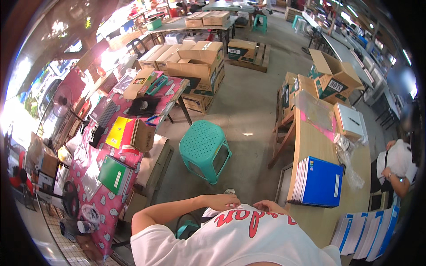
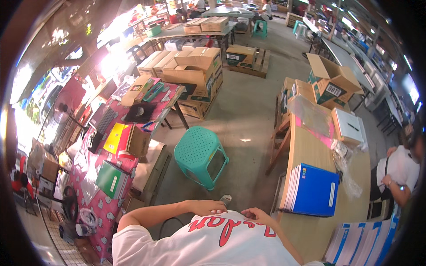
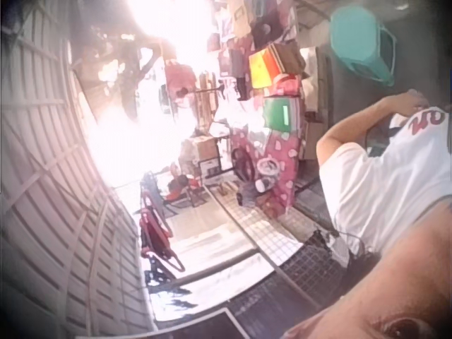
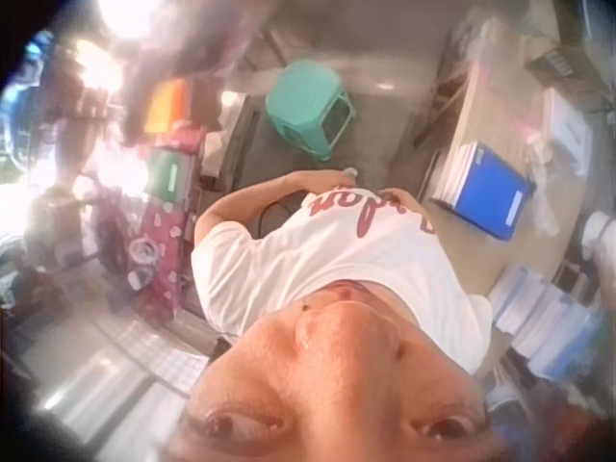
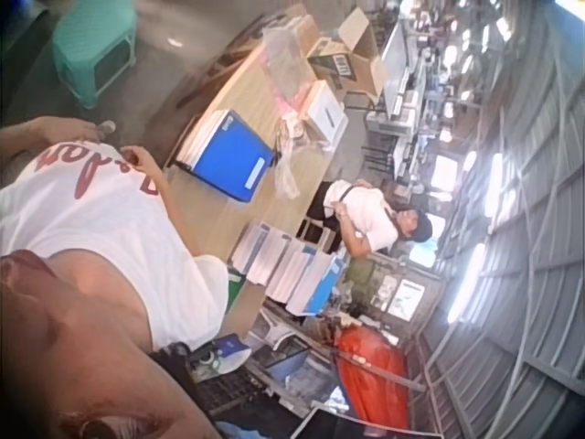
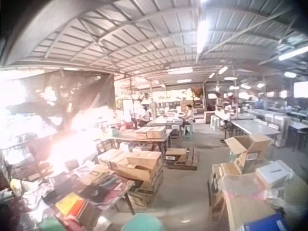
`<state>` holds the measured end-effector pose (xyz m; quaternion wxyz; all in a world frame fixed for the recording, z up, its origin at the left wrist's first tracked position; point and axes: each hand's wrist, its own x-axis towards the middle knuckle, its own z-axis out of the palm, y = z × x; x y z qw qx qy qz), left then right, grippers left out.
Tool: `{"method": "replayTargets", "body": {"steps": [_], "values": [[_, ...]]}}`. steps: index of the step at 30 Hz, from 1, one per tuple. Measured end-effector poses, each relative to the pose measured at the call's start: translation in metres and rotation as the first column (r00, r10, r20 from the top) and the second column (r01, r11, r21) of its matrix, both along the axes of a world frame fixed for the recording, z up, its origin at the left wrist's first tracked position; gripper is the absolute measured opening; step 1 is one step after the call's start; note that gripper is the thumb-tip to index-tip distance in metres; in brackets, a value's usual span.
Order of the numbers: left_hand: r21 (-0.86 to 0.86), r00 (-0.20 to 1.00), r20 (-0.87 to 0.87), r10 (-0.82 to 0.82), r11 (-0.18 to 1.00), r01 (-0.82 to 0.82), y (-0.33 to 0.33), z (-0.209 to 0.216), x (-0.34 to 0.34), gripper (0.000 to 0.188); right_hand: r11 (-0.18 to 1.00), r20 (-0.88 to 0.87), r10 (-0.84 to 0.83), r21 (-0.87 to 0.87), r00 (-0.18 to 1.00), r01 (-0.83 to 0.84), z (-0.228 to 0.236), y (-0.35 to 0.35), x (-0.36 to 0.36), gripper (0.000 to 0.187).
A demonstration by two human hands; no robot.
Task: The person takes plastic spiral rings from a container and inserts them through the holes of several notebooks one by one. The person picks up green, red, and yellow notebooks from a stack and performs the assembly by hand before setting them back down.
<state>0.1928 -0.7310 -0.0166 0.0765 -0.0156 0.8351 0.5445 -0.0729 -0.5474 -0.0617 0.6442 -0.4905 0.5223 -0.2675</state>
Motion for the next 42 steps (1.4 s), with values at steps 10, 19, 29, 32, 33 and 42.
{"method": "replayTargets", "body": {"steps": [10, 19, 29, 32, 33, 42], "values": [[0.008, 0.953, 0.24, -0.182, 0.983, 0.186, 0.01, -0.005, -0.069, 0.031, 0.939, 0.243, -0.012, 0.335, 0.97, -0.072, 0.006, -0.001, -0.014, 0.033], [-0.058, 0.927, 0.318, -0.199, 0.972, 0.228, 0.024, -0.02, -0.086, 0.037, 0.939, 0.194, -0.05, 0.344, 0.98, -0.021, -0.036, 0.024, -0.021, 0.032], [0.114, 0.814, 0.442, -0.378, 0.923, 0.367, 0.044, -0.047, -0.114, 0.037, 0.973, 0.101, -0.142, 0.198, 0.985, 0.12, -0.015, 0.049, -0.02, 0.031], [0.112, 0.806, 0.459, -0.373, 0.925, 0.364, 0.053, -0.048, -0.118, 0.026, 0.969, 0.089, -0.175, 0.193, 0.981, 0.155, -0.014, 0.056, -0.021, 0.031], [0.178, 0.835, 0.395, -0.384, 0.923, 0.34, 0.053, -0.037, -0.121, 0.018, 0.967, 0.085, -0.187, 0.189, 0.979, 0.168, -0.014, 0.058, -0.02, 0.031], [0.098, 0.856, 0.376, -0.356, 0.933, 0.346, 0.062, 0.005, -0.122, 0.034, 0.955, 0.056, -0.257, 0.168, 0.965, 0.244, -0.009, 0.074, -0.018, 0.03]]}}
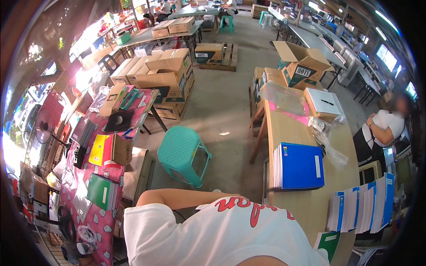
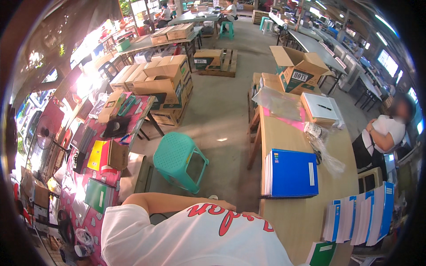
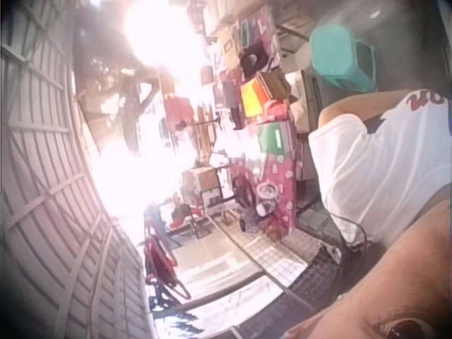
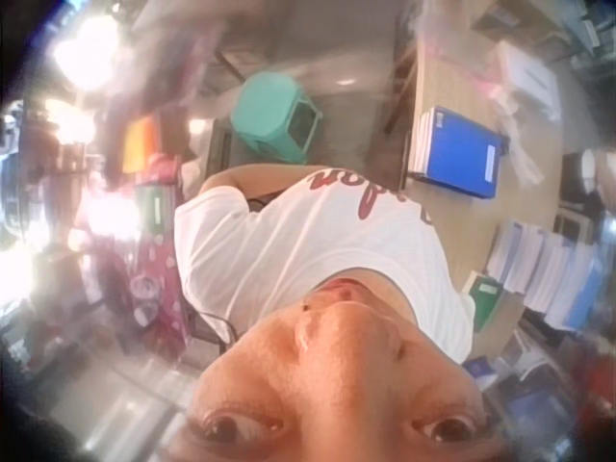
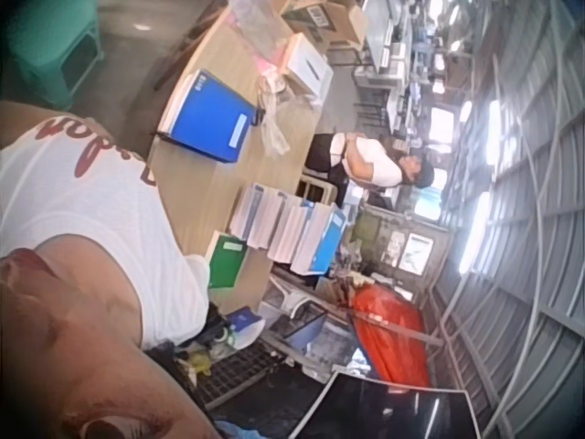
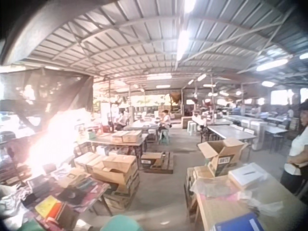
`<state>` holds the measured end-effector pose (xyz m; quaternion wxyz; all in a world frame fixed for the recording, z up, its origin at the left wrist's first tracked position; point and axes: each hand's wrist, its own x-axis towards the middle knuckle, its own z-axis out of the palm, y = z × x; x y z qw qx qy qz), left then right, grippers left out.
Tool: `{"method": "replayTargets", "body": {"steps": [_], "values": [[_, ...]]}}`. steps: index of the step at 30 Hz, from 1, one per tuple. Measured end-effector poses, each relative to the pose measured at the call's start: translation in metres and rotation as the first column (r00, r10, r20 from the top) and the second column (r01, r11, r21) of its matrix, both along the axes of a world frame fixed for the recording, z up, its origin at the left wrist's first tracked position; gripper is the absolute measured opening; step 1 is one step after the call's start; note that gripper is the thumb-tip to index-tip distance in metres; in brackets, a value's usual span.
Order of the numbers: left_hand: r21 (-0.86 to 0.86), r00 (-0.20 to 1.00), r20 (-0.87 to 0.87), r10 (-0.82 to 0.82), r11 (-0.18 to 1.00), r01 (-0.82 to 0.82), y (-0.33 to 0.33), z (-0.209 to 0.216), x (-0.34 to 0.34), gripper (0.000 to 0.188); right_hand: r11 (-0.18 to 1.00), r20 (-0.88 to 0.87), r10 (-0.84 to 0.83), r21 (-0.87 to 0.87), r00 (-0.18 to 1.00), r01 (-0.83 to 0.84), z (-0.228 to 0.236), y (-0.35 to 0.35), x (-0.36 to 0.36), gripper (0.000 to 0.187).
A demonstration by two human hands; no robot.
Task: The person takes plastic spiral rings from a container and inserts them through the holes of several notebooks one by one. The person picks up green, red, and yellow notebooks from a stack and performs the assembly by hand before setting them back down.
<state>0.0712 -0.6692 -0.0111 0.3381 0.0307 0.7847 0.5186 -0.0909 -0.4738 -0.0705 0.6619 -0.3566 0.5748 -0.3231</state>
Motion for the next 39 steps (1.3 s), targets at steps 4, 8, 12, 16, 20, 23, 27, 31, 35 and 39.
{"method": "replayTargets", "body": {"steps": [4, 8, 12, 16, 20, 23, 27, 31, 35, 39], "values": [[-0.03, 0.999, -0.013, -0.033, 0.999, 0.033, 0.001, -0.015, -0.004, 0.035, 1.0, -0.013, -0.027, -0.008, 1.0, 0.027, 0.002, 0.007, 0.001, 0.03], [-0.021, 0.998, -0.034, -0.047, 0.999, 0.046, 0.004, -0.004, -0.01, 0.036, 0.999, -0.026, -0.05, -0.017, 0.998, 0.049, 0.004, 0.012, 0.002, 0.03], [-0.006, 1.0, -0.009, 0.002, 1.0, -0.002, 0.011, 0.052, -0.009, 0.037, 0.997, -0.04, -0.074, -0.018, 0.996, 0.074, 0.004, 0.017, 0.003, 0.029], [-0.003, 0.999, -0.03, -0.024, 1.0, 0.024, 0.011, 0.03, 0.001, 0.037, 0.997, -0.052, -0.07, -0.018, 0.996, 0.069, 0.004, 0.014, 0.003, 0.029], [-0.013, 0.998, -0.052, -0.046, 0.999, 0.046, 0.013, 0.022, 0.0, 0.037, 0.994, -0.065, -0.105, 0.0, 0.992, 0.105, 0.004, 0.018, 0.002, 0.029], [-0.02, 0.997, -0.059, -0.049, 0.999, 0.048, 0.014, 0.019, 0.003, 0.036, 0.994, -0.071, -0.106, 0.008, 0.992, 0.106, 0.003, 0.015, 0.002, 0.029], [-0.023, 0.997, -0.054, -0.049, 0.999, 0.048, 0.01, 0.018, 0.004, 0.036, 0.994, -0.075, -0.111, 0.01, 0.991, 0.112, 0.002, 0.012, 0.003, 0.029], [-0.022, 0.997, -0.053, -0.047, 0.999, 0.046, 0.009, 0.016, 0.006, 0.035, 0.994, -0.081, -0.111, 0.008, 0.991, 0.112, 0.002, 0.007, 0.005, 0.029], [-0.021, 0.998, -0.054, -0.034, 0.999, 0.033, 0.011, 0.015, 0.009, 0.035, 0.994, -0.083, -0.111, 0.01, 0.99, 0.112, 0.002, 0.004, 0.005, 0.029], [-0.013, 0.998, -0.049, -0.039, 0.999, 0.038, 0.013, 0.016, 0.009, 0.035, 0.992, -0.084, -0.122, 0.015, 0.989, 0.124, 0.0, 0.002, 0.007, 0.029]]}}
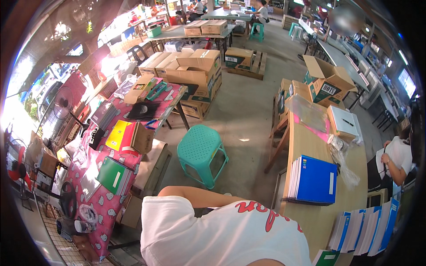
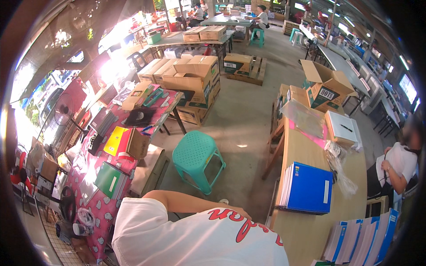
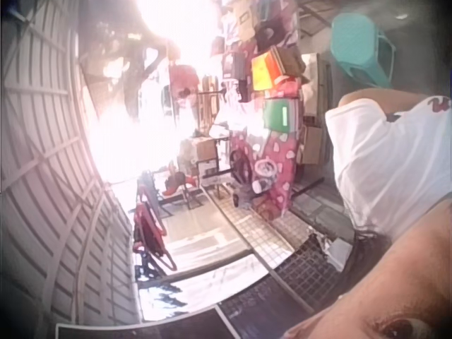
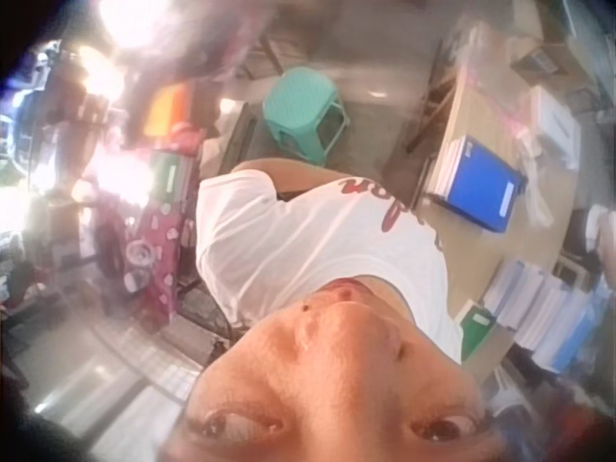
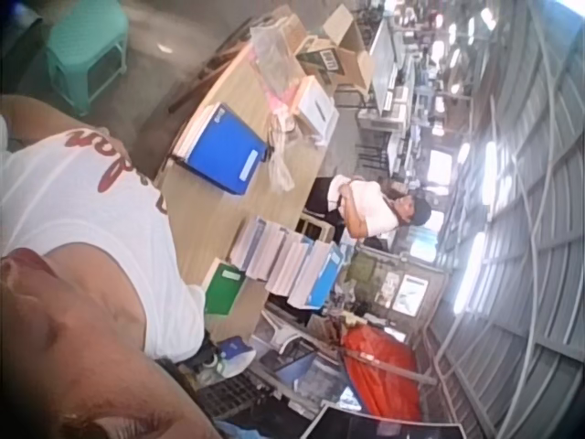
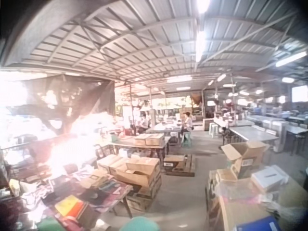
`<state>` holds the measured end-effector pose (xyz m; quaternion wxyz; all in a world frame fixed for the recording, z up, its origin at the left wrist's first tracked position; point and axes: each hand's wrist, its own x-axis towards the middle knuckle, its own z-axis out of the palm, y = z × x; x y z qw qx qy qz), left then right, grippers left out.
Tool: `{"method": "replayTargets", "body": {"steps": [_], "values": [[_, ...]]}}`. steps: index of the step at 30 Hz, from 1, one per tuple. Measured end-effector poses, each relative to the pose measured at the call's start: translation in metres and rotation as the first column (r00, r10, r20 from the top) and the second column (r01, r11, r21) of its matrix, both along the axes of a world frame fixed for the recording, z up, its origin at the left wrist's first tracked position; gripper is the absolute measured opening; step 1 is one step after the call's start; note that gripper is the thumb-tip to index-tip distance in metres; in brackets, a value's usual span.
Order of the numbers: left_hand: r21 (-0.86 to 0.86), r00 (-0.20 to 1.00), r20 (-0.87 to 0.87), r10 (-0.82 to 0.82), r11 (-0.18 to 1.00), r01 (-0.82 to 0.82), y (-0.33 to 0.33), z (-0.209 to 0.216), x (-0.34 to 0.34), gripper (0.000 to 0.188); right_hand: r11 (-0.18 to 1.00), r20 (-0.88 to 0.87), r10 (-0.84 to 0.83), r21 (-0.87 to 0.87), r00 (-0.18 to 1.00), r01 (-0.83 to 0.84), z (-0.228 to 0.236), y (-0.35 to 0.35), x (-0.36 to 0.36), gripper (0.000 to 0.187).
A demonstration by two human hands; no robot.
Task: The person takes plastic spiral rings from a container and inserts them through the holes of several notebooks one by one. The person picks up green, red, and yellow notebooks from a stack and performs the assembly by hand before setting them back down.
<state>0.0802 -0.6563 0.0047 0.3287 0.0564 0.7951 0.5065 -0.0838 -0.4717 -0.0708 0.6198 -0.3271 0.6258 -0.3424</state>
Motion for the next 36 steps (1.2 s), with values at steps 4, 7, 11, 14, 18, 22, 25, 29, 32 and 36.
{"method": "replayTargets", "body": {"steps": [4, 7, 11, 14, 18, 22, 25, 29, 32, 36], "values": [[-0.007, 1.0, -0.003, -0.011, 1.0, 0.011, 0.001, 0.0, 0.0, 0.034, 0.999, -0.001, -0.031, -0.014, 1.0, 0.031, -0.006, 0.004, 0.004, 0.029], [-0.011, 0.999, -0.008, -0.05, 0.999, 0.049, -0.003, 0.0, -0.009, 0.034, 0.993, -0.015, -0.109, -0.042, 0.994, 0.108, -0.015, 0.025, 0.011, 0.029], [-0.114, 0.994, -0.11, -0.021, 0.993, 0.008, -0.021, -0.014, -0.003, 0.033, 0.986, -0.082, -0.093, -0.146, 0.992, 0.081, -0.025, 0.026, 0.031, 0.03], [-0.206, 0.995, -0.071, -0.076, 0.977, 0.06, -0.028, 0.0, -0.014, 0.033, 0.96, -0.22, 0.001, -0.273, 0.976, -0.063, -0.012, 0.023, 0.033, 0.035], [-0.2, 0.751, -0.66, -0.004, 0.965, -0.171, -0.061, 0.098, -0.062, 0.046, 0.949, -0.245, -0.209, -0.285, 0.947, 0.136, 0.042, 0.041, 0.035, 0.046], [0.2, 0.1, -0.955, 0.278, 0.858, -0.474, -0.088, 0.26, -0.08, 0.052, 0.888, -0.534, -0.442, -0.15, 0.721, 0.434, 0.057, 0.068, 0.032, 0.054], [0.286, -0.176, -0.956, 0.235, 0.885, -0.368, -0.112, 0.292, -0.074, 0.052, 0.85, -0.571, -0.49, -0.146, 0.658, 0.506, 0.076, 0.073, 0.042, 0.055], [0.24, -0.232, -0.954, 0.189, 0.946, -0.217, -0.115, 0.287, -0.09, 0.053, 0.773, -0.573, -0.56, -0.101, 0.599, 0.626, 0.08, 0.086, 0.072, 0.056], [0.236, -0.194, -0.958, 0.21, 0.964, -0.122, -0.096, 0.278, -0.116, 0.053, 0.716, -0.61, -0.605, -0.134, 0.512, 0.686, 0.064, 0.102, 0.104, 0.054], [0.287, -0.218, -0.935, 0.281, 0.958, 0.003, -0.068, 0.27, -0.127, 0.054, 0.618, -0.871, -0.454, -0.155, 0.188, 0.771, 0.037, 0.186, 0.144, 0.044]]}}
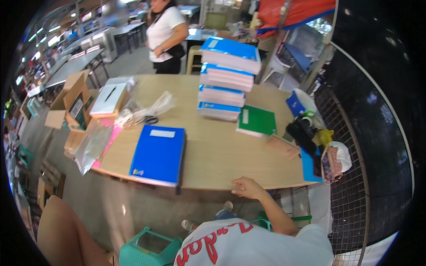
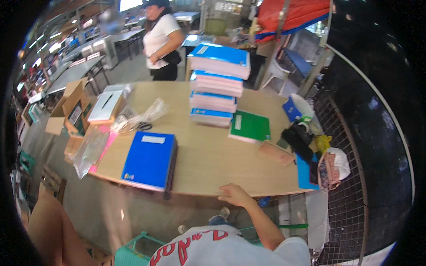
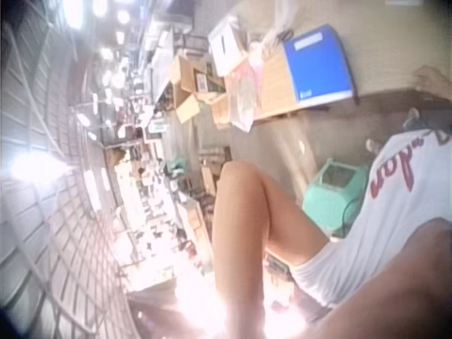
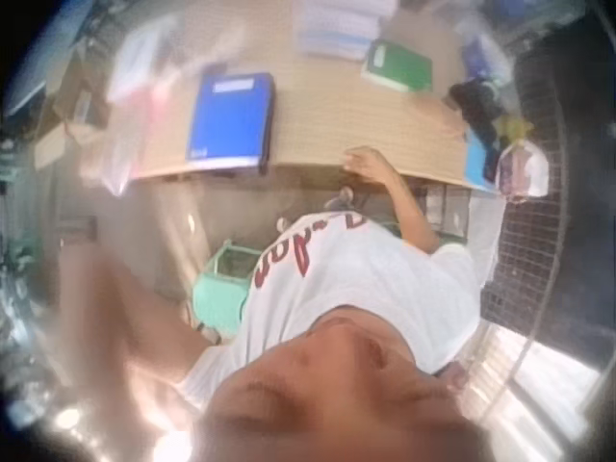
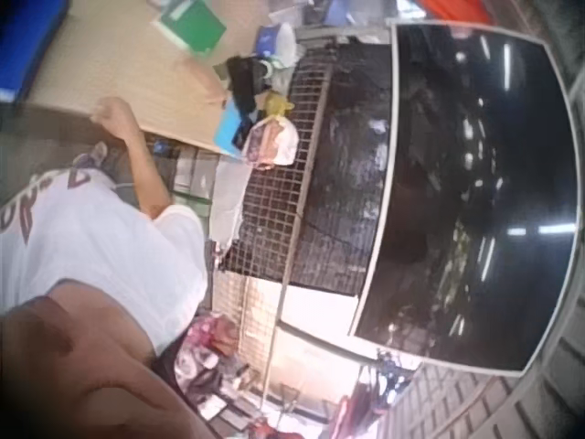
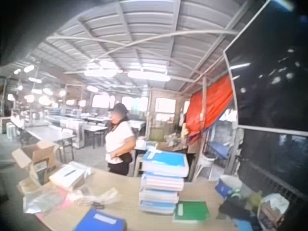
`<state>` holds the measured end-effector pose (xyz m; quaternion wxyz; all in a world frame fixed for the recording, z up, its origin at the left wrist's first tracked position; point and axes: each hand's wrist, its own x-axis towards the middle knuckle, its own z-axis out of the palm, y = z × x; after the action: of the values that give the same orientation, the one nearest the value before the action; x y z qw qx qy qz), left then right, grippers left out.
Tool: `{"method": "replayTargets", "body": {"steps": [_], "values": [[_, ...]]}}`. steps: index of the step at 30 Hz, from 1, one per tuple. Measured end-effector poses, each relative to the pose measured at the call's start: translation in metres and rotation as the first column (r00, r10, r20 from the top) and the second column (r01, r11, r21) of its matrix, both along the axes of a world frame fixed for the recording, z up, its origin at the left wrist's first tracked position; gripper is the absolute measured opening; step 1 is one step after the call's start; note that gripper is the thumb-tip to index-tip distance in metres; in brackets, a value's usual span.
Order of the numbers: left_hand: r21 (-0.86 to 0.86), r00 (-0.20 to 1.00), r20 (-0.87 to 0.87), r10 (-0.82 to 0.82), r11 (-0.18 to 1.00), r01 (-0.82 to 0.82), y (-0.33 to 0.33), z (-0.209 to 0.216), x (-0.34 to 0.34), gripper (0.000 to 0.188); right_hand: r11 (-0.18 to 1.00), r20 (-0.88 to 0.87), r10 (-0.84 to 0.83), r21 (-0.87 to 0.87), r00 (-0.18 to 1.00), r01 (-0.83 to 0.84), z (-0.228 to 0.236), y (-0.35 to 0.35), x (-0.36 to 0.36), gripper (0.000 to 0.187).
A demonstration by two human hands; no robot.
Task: The person takes plastic spiral rings from a container and inserts them through the holes of several notebooks one by one. The person picks up green, red, and yellow notebooks from a stack and performs the assembly by hand before setting them back down.
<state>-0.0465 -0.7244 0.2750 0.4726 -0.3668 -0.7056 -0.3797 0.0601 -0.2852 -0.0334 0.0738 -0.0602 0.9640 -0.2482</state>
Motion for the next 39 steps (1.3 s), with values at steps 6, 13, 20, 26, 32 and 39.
{"method": "replayTargets", "body": {"steps": [6, 13, 20, 26, 32, 39], "values": [[0.073, 0.991, 0.03, -0.131, 0.989, 0.129, 0.074, -0.004, -0.018, 0.054, 0.461, -0.374, -0.788, 0.167, 0.489, 0.872, 0.007, 0.152, 0.01, 0.063], [0.309, 0.918, 0.092, -0.385, 0.888, 0.341, 0.185, -0.016, -0.027, 0.055, 0.518, -0.212, -0.774, 0.329, 0.596, 0.789, -0.011, 0.284, 0.028, 0.055], [0.533, 0.403, 0.602, -0.689, 0.723, 0.44, 0.353, -0.108, -0.043, 0.056, 0.646, -0.174, -0.713, 0.213, 0.679, 0.733, -0.02, 0.359, 0.133, 0.056], [-0.194, 0.313, 0.948, 0.06, 0.888, 0.416, 0.449, -0.365, -0.149, 0.075, 0.739, -0.316, -0.674, -0.299, 0.668, 0.604, 0.034, 0.373, 0.038, 0.062], [0.326, 0.019, 0.929, -0.37, 0.841, 0.432, 0.561, -0.433, -0.19, 0.069, 0.433, 0.119, -0.833, -0.467, 0.54, 0.771, -0.027, 0.414, -0.061, 0.062], [0.019, 0.135, 0.983, -0.122, 0.809, 0.588, 0.603, -0.408, -0.187, 0.063, 0.197, 0.303, -0.792, -0.695, 0.53, 0.691, -0.142, 0.464, -0.133, 0.045]]}}
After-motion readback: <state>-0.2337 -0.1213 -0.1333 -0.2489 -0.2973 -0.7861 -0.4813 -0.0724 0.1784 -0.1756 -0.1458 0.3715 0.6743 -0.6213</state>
